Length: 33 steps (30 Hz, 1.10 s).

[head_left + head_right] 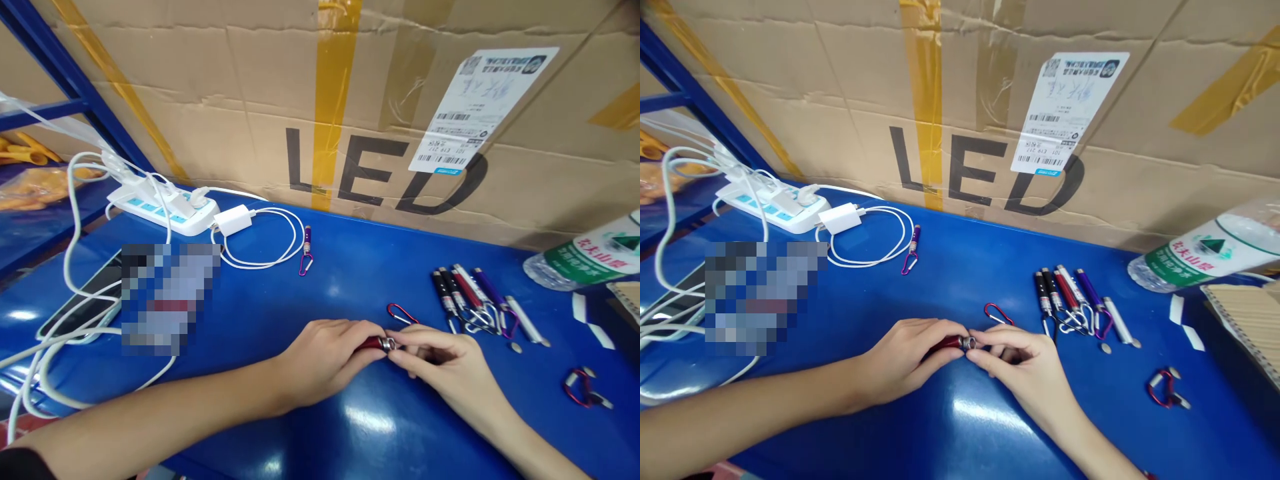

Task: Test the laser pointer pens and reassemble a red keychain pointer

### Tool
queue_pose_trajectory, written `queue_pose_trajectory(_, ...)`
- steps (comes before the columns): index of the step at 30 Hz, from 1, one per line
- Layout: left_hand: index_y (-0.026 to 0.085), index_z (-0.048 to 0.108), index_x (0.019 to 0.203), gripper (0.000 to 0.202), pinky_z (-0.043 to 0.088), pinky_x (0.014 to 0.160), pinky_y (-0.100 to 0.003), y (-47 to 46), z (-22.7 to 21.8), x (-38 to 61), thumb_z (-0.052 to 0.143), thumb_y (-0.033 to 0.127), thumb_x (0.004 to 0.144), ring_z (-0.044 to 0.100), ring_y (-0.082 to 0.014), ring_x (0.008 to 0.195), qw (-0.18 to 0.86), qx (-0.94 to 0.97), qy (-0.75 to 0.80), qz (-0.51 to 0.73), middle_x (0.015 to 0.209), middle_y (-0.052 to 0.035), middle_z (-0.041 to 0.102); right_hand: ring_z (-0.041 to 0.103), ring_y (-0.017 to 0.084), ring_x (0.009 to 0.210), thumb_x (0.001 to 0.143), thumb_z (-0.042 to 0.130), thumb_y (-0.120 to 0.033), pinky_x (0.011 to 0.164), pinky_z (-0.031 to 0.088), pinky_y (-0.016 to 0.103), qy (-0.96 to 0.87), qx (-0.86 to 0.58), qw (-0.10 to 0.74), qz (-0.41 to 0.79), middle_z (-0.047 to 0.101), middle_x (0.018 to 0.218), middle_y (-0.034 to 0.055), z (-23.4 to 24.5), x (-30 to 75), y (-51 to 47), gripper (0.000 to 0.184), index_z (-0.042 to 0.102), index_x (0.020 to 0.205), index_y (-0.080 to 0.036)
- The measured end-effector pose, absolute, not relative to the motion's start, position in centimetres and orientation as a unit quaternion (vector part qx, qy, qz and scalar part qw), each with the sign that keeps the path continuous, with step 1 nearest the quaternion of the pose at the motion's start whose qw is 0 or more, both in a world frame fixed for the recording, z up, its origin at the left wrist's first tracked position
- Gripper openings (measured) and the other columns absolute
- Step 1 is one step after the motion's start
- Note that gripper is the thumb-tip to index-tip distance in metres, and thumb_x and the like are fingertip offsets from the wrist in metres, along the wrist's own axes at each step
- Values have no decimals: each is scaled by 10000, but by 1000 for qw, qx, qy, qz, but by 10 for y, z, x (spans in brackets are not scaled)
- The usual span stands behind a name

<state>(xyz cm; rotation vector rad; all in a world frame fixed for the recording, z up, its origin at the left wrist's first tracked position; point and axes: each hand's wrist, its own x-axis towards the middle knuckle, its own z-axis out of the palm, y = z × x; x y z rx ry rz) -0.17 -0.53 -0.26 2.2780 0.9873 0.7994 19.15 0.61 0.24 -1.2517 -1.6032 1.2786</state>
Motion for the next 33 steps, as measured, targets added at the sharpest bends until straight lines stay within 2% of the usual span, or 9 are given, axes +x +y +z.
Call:
queue_pose_trajectory(6,156,543,1042,276,516,691,-223,-5,-4,-1,312,294,982,639,-125,748,249,845,357,310,892,-35,666,566,85,400,622,751,-153,364,487,193,-664,-440,405,449,714,706,29,2,192,6,78,748,665,-217)
queue_pose_trajectory(10,147,535,1057,289,510,717,-221,-4,-4,0,300,298,984,623,-125,762,256,846,357,302,883,-38,648,653,143,545,619,760,-102,432,526,210,-722,-399,441,353,719,686,31,2,193,4,139,755,698,-216)
queue_pose_trajectory(16,124,556,1014,331,505,697,-255,-1,-4,1,276,299,986,589,-149,731,251,855,354,283,827,-50,621,658,139,546,699,715,-126,446,545,212,-764,-371,437,297,714,694,50,4,194,6,87,759,712,-199)
queue_pose_trajectory(22,121,565,963,351,493,694,-314,0,-5,2,251,279,988,565,-177,718,209,876,350,259,820,-63,623,664,128,550,758,655,-118,456,565,200,-762,-345,431,338,687,713,37,2,197,7,144,755,748,-221)
queue_pose_trajectory(27,128,569,820,395,470,601,-278,-1,-9,2,231,244,989,547,-164,631,162,914,294,229,702,-41,581,654,104,532,825,593,-164,479,565,201,-753,-306,420,405,622,747,21,0,192,1,181,737,734,-223)
queue_pose_trajectory(30,125,554,780,417,460,567,-255,-1,-9,3,206,217,989,528,-150,592,147,921,274,237,665,-35,551,632,96,549,818,610,-192,486,551,202,-763,-319,413,381,606,754,24,1,189,-1,154,730,723,-208)
queue_pose_trajectory(33,123,546,788,410,463,565,-235,-1,-7,3,216,250,994,536,-139,592,161,910,288,250,671,-33,561,569,82,511,763,672,-188,413,485,192,-774,-345,408,340,620,746,25,2,190,0,59,727,781,-192)
